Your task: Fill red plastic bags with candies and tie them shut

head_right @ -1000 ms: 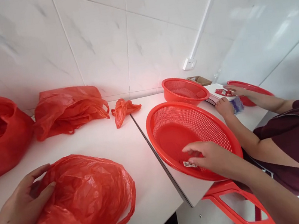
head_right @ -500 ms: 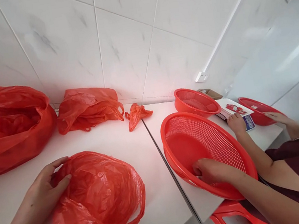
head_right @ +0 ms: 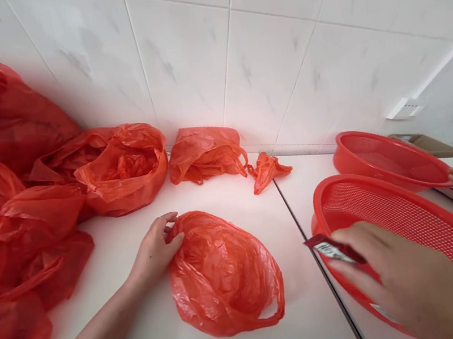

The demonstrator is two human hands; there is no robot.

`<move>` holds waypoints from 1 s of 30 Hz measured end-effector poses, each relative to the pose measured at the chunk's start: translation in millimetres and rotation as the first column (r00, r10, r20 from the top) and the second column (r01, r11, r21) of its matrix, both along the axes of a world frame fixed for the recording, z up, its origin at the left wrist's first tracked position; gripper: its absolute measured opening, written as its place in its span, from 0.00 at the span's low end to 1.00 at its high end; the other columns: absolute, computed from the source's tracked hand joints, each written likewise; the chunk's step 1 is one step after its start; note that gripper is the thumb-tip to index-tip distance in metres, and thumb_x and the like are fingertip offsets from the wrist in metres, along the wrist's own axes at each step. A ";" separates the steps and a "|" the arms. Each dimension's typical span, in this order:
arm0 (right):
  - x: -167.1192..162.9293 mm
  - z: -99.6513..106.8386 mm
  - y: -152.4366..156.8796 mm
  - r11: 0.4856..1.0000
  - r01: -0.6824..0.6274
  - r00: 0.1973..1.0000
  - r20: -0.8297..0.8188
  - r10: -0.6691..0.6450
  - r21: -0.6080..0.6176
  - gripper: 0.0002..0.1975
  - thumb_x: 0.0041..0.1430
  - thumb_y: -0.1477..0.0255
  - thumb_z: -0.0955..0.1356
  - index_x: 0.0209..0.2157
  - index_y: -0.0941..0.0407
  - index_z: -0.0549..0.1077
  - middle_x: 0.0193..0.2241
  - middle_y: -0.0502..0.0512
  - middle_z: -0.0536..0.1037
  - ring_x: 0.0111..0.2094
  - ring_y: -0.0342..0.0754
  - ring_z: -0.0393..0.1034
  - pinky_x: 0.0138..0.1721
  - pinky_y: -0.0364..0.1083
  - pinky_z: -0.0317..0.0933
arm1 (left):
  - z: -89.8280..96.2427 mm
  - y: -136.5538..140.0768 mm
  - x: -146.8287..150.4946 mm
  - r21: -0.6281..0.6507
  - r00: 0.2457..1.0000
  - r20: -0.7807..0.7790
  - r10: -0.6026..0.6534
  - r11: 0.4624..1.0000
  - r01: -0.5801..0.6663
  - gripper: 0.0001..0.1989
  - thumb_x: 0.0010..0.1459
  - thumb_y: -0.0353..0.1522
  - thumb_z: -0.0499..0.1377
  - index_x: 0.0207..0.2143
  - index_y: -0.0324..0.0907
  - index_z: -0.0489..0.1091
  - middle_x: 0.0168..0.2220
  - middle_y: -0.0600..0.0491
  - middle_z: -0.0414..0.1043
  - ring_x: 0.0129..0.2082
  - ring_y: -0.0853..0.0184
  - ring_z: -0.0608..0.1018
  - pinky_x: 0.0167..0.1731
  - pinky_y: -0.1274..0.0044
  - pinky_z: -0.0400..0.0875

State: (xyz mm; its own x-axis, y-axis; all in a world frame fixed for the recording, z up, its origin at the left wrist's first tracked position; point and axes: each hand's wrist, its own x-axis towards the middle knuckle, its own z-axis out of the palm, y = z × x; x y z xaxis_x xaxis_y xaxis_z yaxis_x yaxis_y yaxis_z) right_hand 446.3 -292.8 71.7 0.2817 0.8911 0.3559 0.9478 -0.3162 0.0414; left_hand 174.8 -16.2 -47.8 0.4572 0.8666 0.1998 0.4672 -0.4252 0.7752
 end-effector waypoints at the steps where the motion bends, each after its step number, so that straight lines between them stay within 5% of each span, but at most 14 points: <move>1: -18.4 1.3 10.2 0.994 -0.103 0.995 0.007 0.104 -0.037 0.08 0.58 0.60 0.66 0.37 0.47 0.72 0.31 0.52 0.76 0.31 0.46 0.72 0.27 0.43 0.60 | -0.6 0.0 -0.3 -0.007 1.000 0.008 0.001 1.000 -0.001 0.22 0.55 0.35 0.54 0.53 0.45 0.62 0.50 0.49 0.66 0.41 0.63 0.75 0.45 0.69 0.70; 5: -74.2 0.7 58.2 0.915 -0.392 0.920 -0.024 0.392 -0.099 0.10 0.65 0.64 0.59 0.40 0.50 0.70 0.28 0.51 0.73 0.25 0.43 0.68 0.24 0.41 0.58 | -3.9 0.8 -0.5 -0.031 0.999 0.042 0.007 0.999 -0.006 0.21 0.54 0.35 0.55 0.52 0.46 0.63 0.50 0.50 0.67 0.39 0.65 0.74 0.43 0.70 0.70; 12: -93.6 -19.8 98.5 0.915 -0.399 0.916 -0.078 0.395 -0.056 0.13 0.63 0.64 0.62 0.47 0.54 0.66 0.34 0.53 0.72 0.31 0.44 0.70 0.29 0.42 0.63 | -5.0 0.6 -0.6 -0.044 0.999 0.050 0.016 0.999 -0.014 0.22 0.55 0.35 0.55 0.53 0.46 0.62 0.50 0.49 0.67 0.38 0.65 0.74 0.42 0.71 0.70; 17: -80.2 -29.1 89.8 0.921 -0.379 0.921 -0.133 0.366 -0.088 0.08 0.64 0.69 0.61 0.42 0.53 0.68 0.32 0.51 0.72 0.30 0.44 0.69 0.28 0.42 0.63 | -3.1 0.7 -1.1 -0.040 0.999 0.044 0.005 0.999 -0.004 0.22 0.54 0.35 0.55 0.53 0.46 0.62 0.51 0.49 0.66 0.45 0.61 0.73 0.45 0.68 0.69; 22: -78.9 -33.0 73.9 0.925 -0.359 0.928 -0.150 0.340 -0.125 0.08 0.64 0.73 0.60 0.39 0.54 0.70 0.32 0.52 0.73 0.30 0.44 0.70 0.30 0.43 0.65 | -2.1 2.6 -1.8 -0.050 1.000 -0.006 0.012 0.999 -0.012 0.22 0.55 0.37 0.54 0.53 0.47 0.61 0.50 0.50 0.66 0.40 0.63 0.74 0.43 0.68 0.70; 30: -81.1 -21.6 7.0 0.965 -0.245 0.968 -0.035 0.250 0.094 0.09 0.59 0.68 0.64 0.42 0.49 0.71 0.43 0.57 0.74 0.39 0.48 0.74 0.36 0.42 0.70 | -3.7 6.4 -1.9 -0.049 0.999 -0.034 0.027 0.998 -0.029 0.23 0.54 0.40 0.54 0.53 0.46 0.62 0.49 0.51 0.68 0.39 0.63 0.75 0.40 0.70 0.71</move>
